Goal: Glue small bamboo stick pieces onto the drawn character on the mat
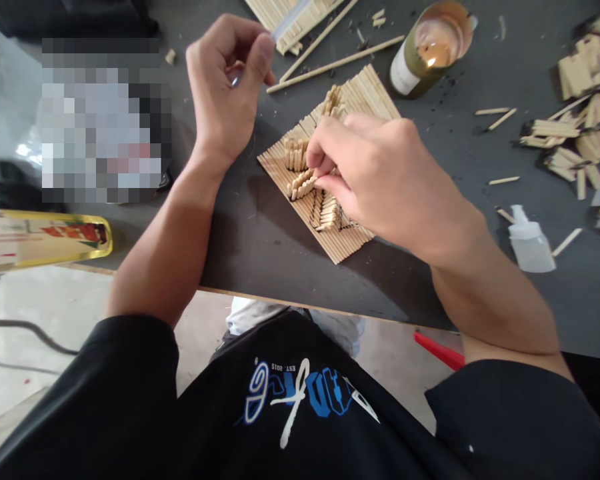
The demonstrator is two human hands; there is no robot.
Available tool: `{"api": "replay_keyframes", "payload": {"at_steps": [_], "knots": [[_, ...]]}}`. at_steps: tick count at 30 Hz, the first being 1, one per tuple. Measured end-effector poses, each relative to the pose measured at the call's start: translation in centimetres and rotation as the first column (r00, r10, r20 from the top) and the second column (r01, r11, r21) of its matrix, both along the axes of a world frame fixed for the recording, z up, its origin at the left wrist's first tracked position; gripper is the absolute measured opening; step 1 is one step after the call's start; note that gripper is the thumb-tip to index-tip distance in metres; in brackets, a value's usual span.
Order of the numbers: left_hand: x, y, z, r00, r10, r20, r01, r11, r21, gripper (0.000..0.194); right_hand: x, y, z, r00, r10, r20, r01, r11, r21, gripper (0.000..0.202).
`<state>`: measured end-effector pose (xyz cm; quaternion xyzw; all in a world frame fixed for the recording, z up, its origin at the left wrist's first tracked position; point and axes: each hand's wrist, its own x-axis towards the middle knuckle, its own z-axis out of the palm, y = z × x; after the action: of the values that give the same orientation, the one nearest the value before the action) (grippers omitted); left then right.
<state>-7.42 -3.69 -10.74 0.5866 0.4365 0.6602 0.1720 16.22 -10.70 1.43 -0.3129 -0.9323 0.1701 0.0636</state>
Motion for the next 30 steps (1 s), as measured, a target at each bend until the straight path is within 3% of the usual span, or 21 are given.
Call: {"api": "replay_keyframes", "payload": {"at_steps": [5,11,15,16,18,22,24,25,26,28,30], "knots": [[0.0,0.0,-0.1,1.0,0.016,-0.023,-0.017,0.999,-0.027,0.052,-0.4,-0.4,-0.4,1.0,-0.008,0.017,0.006,0.995,0.096,0.026],[0.0,-0.8,0.6,0.998,0.004,-0.055,-0.009,0.996,-0.084,0.044,-0.7,-1.1,0.6,0.991,-0.011,0.131,-0.015,0.98,0.197,0.023],[0.0,-1.3,1.1,0.996,-0.053,-0.077,0.036,0.978,-0.204,0.039,-0.8,-0.7,0.1,0.996,-0.043,0.077,0.029,0.985,0.172,0.028],[0.0,-1.3,1.1,0.998,-0.014,-0.054,0.009,0.996,-0.092,0.047,-0.8,-0.6,-0.1,0.997,-0.056,0.051,0.047,0.986,0.162,0.028],[0.0,-1.3,1.0,0.999,-0.002,-0.05,-0.002,0.997,-0.076,0.057,-0.7,-0.4,-0.3,0.998,-0.069,0.005,0.067,0.984,0.165,0.027],[0.0,-1.4,0.9,0.997,-0.039,-0.069,0.025,0.982,-0.185,0.044,-0.4,-0.4,0.6,0.997,-0.067,0.04,0.059,0.982,0.18,0.035],[-0.1,-1.4,0.8,0.998,-0.021,-0.055,0.017,0.997,-0.071,0.054,-0.3,-0.3,0.8,0.996,-0.065,0.058,0.054,0.984,0.171,0.038],[-0.1,-1.4,0.8,0.998,-0.022,-0.059,0.018,0.997,-0.069,0.054,-0.3,-0.2,0.7,0.997,-0.065,0.052,0.056,0.983,0.173,0.038],[-0.1,-1.4,0.7,0.998,-0.022,-0.067,0.011,0.988,-0.151,0.048,-0.3,-0.1,0.5,0.997,-0.064,0.05,0.055,0.983,0.175,0.039],[-0.1,-1.5,0.8,0.998,-0.021,-0.063,0.017,0.998,-0.067,0.049,-0.5,0.2,0.0,0.996,-0.073,0.045,0.064,0.981,0.182,0.043],[-0.1,-1.6,0.8,0.997,-0.046,-0.068,0.035,0.987,-0.158,0.04,-0.8,0.5,-0.5,0.996,-0.083,0.043,0.074,0.981,0.178,0.046]]}}
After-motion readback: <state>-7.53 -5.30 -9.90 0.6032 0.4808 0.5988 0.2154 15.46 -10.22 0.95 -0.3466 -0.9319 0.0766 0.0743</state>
